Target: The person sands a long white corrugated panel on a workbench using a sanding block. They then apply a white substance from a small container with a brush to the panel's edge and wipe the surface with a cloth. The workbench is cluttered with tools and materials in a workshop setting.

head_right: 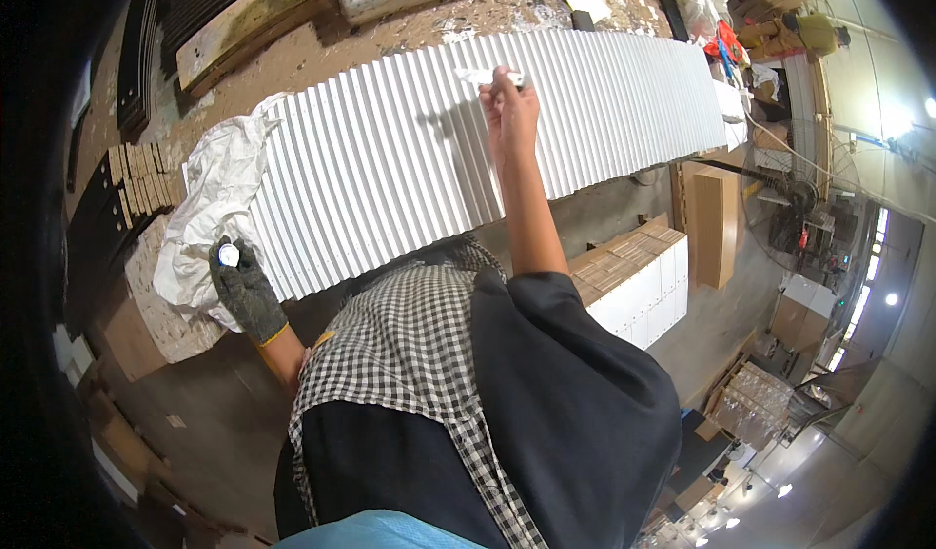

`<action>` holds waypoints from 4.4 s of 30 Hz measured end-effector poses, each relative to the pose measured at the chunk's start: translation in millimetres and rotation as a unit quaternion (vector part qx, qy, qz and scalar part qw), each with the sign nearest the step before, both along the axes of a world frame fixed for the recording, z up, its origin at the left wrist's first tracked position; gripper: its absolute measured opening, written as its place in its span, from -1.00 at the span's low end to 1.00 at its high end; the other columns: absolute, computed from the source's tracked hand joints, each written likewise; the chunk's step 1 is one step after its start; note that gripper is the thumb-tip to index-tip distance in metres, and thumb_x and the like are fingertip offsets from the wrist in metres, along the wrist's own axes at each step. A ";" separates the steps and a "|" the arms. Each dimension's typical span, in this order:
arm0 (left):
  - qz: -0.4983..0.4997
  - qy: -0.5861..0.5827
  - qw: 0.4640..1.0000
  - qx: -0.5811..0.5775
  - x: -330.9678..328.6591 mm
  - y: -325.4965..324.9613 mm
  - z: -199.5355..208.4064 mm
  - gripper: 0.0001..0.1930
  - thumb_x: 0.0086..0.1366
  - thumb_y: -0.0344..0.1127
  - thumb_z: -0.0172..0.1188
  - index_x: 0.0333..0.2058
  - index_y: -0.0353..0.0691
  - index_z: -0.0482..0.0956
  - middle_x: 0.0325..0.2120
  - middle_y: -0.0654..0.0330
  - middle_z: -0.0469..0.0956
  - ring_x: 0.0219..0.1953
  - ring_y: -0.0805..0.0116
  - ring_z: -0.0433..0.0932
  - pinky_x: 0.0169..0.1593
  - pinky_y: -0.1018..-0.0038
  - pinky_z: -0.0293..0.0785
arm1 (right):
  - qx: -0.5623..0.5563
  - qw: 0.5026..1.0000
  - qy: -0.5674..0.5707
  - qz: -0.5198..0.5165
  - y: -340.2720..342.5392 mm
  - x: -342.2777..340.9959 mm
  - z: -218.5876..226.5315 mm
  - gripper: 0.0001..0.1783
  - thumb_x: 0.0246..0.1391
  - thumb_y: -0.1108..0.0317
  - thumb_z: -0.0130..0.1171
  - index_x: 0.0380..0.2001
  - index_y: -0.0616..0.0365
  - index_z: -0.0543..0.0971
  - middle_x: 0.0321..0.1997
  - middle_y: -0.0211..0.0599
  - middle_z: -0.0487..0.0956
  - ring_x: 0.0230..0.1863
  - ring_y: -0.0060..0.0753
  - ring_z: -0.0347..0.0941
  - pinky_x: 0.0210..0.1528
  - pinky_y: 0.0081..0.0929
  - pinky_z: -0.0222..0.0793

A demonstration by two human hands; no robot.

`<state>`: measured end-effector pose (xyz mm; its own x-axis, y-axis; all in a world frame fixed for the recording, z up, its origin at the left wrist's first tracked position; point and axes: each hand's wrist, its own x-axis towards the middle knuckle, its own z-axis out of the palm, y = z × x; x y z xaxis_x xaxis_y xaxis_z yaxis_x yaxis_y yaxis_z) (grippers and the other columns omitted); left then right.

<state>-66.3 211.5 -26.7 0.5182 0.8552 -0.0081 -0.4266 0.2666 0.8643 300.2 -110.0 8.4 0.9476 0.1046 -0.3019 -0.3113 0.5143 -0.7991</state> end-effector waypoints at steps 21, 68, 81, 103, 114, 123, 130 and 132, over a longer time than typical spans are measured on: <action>-0.236 0.083 0.967 -0.040 82.1 -118.1 91.8 -0.33 0.27 0.06 0.41 0.14 -0.34 0.46 0.06 0.12 0.52 0.09 0.22 0.55 0.12 0.30 0.59 | 0.079 0.934 0.069 0.341 54.1 -151.0 71.9 -0.77 0.20 0.46 0.37 -0.27 0.25 0.48 -0.28 -0.15 0.67 -0.33 -0.42 0.70 -0.27 -0.54 0.68; -0.048 0.204 0.974 0.089 40.4 -106.2 96.9 -0.55 0.51 -0.37 0.10 0.29 -0.41 0.35 0.16 -0.03 0.50 0.14 0.18 0.54 0.21 0.30 0.52 | -0.525 0.665 -0.453 0.279 183.3 25.5 38.0 -0.59 0.03 0.14 0.44 -0.03 -0.02 0.71 -0.26 -0.09 0.73 -0.27 -0.03 0.68 -0.21 -0.15 0.59; 0.174 0.335 0.912 0.159 -18.2 -90.9 103.2 -0.65 0.44 -0.47 0.15 0.15 -0.48 0.48 0.07 -0.06 0.57 0.09 0.16 0.57 0.18 0.33 0.56 | -0.694 0.596 -0.388 0.109 250.8 169.0 -2.4 -0.57 0.12 0.01 0.36 -0.18 0.16 0.63 -0.26 0.00 0.73 -0.21 0.05 0.69 -0.23 -0.08 0.54; 0.147 0.380 0.897 0.173 -23.1 -85.5 109.1 -0.78 0.46 -0.49 0.14 -0.01 -0.49 0.59 -0.03 -0.01 0.62 0.03 0.23 0.60 0.13 0.39 0.60 | -0.717 0.560 -0.381 0.165 254.9 178.4 40.6 -0.21 -0.22 -0.39 0.41 -0.18 0.11 0.68 -0.22 0.00 0.74 -0.12 0.03 0.71 -0.08 -0.12 0.62; 0.161 0.399 0.878 0.210 -40.9 -87.0 101.1 -0.73 0.43 -0.44 0.17 0.04 -0.42 0.58 0.04 -0.05 0.59 0.08 0.16 0.57 0.18 0.32 0.53 | -0.770 0.534 -0.297 0.184 235.8 192.7 37.9 0.04 -0.29 -0.50 0.44 -0.01 0.24 0.59 -0.08 -0.02 0.73 -0.04 -0.03 0.70 0.00 -0.17 0.61; 0.157 0.509 0.677 0.508 3.9 -22.1 119.6 -0.15 0.20 0.17 0.43 0.34 -0.12 0.35 0.44 -0.16 0.10 0.47 -0.25 0.07 0.45 -0.08 0.10 | -0.792 0.496 -0.300 0.193 227.3 214.1 11.7 0.59 -0.30 -0.91 -0.09 0.44 0.35 0.21 0.28 0.14 0.53 0.31 0.02 0.50 0.26 -0.11 0.44; -0.014 0.703 0.522 0.484 40.8 41.0 58.6 -0.18 0.15 0.32 0.34 0.27 -0.07 0.50 0.42 -0.14 0.18 0.42 -0.17 0.21 0.38 -0.10 0.24 | -0.741 0.525 -0.405 0.107 215.2 164.6 58.3 0.29 -0.01 -0.65 0.09 0.51 0.15 0.16 0.50 0.14 0.25 0.44 0.22 0.27 0.31 0.04 0.37; 0.037 0.655 0.582 0.481 31.7 68.2 46.9 -0.46 0.25 0.06 0.31 0.03 -0.24 0.61 0.06 -0.09 0.56 0.09 0.00 0.53 0.22 -0.03 0.42 | -0.608 0.603 -0.503 0.116 218.8 120.4 64.1 0.18 0.08 -0.57 0.11 0.48 0.13 0.23 0.48 0.17 0.26 0.34 0.21 0.39 0.27 0.02 0.47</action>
<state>-34.6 279.8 20.2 0.5669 0.8107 0.1463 0.7869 -0.5855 0.1948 420.6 108.8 72.5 0.7176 0.5509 0.4261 0.6950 -0.6063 -0.3865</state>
